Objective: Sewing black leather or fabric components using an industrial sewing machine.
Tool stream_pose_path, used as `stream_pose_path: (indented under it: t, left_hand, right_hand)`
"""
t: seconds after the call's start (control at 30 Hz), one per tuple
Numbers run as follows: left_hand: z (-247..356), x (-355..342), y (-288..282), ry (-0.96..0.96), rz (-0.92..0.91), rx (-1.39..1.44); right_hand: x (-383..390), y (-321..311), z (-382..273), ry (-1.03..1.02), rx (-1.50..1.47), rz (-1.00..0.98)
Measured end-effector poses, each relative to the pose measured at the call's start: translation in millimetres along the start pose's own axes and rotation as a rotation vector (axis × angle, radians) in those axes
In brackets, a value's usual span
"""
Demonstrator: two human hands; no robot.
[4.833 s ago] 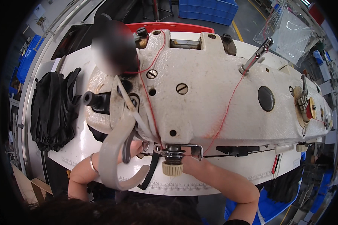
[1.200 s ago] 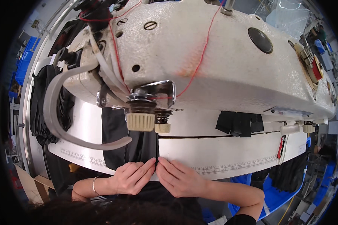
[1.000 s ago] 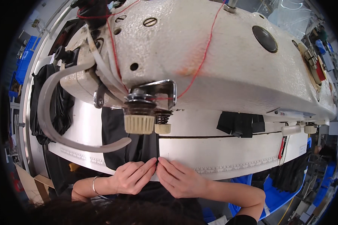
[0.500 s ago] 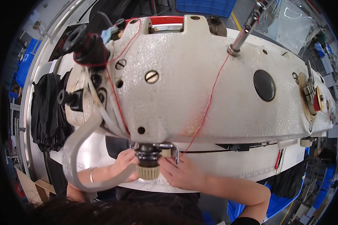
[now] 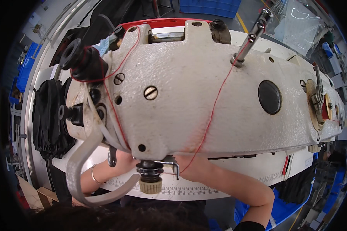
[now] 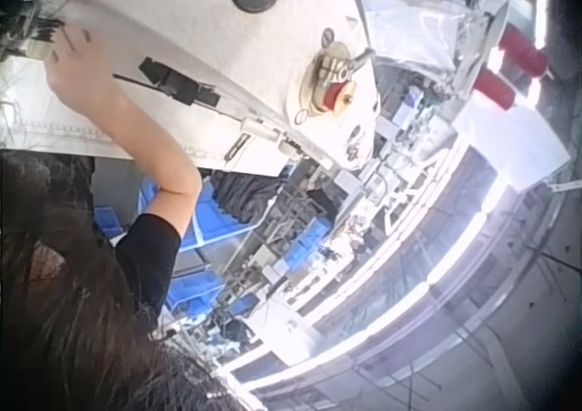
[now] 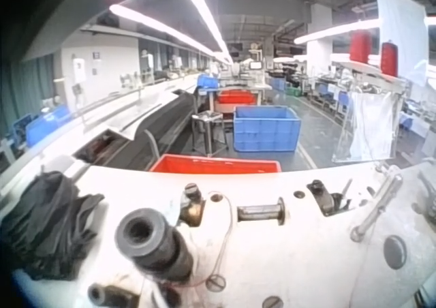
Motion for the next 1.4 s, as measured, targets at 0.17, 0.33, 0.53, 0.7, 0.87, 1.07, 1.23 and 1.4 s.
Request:
stream_pose_path:
  t: [0.17,0.33,0.53,0.7,0.87,1.07,1.23,1.4]
  left_hand:
    - [8.8,9.3,-6.4,0.237,-0.016,-0.243]
    - [5.9,14.1,0.8,0.225,-0.031,-0.165]
    - [2.2,10.3,4.5,0.279,-0.019,-0.113]
    - [1.2,15.2,-6.7,0.212,-0.022,-0.195]
    - [-1.8,12.7,2.0,0.239,-0.071,-0.068]
    - [2.9,11.6,-1.7,0.208,-0.103,-0.039]
    - [2.9,9.7,0.6,0.233,-0.076,-0.026]
    - [6.5,4.5,-4.5,0.181,-0.079,-0.011]
  right_hand:
    - [-6.7,13.0,0.1,-0.013,-0.088,0.014]
    - [0.5,6.0,2.3,-0.062,-0.029,-0.072]
    - [-4.2,-6.7,3.1,-0.055,0.059,-0.033]
    - [-15.1,7.2,-2.0,0.042,-0.015,-0.034]
    - [-9.1,-4.3,1.6,0.041,-0.046,0.052]
    - [0.5,9.8,-0.7,-0.017,-0.006,-0.069]
    - [-2.0,2.0,-1.4,-0.022,-0.016,-0.027]
    - [0.7,14.4,-1.4,-0.01,-0.081,-0.091]
Point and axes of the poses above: each hand's wrist, its own x-axis away from the middle knuckle, its own y-axis out of the palm, z = x × y, the point moved 2 cm from there along -x, towards the middle knuckle, and after that the axes turned 8 degrees about y, right-handed, at the moved point
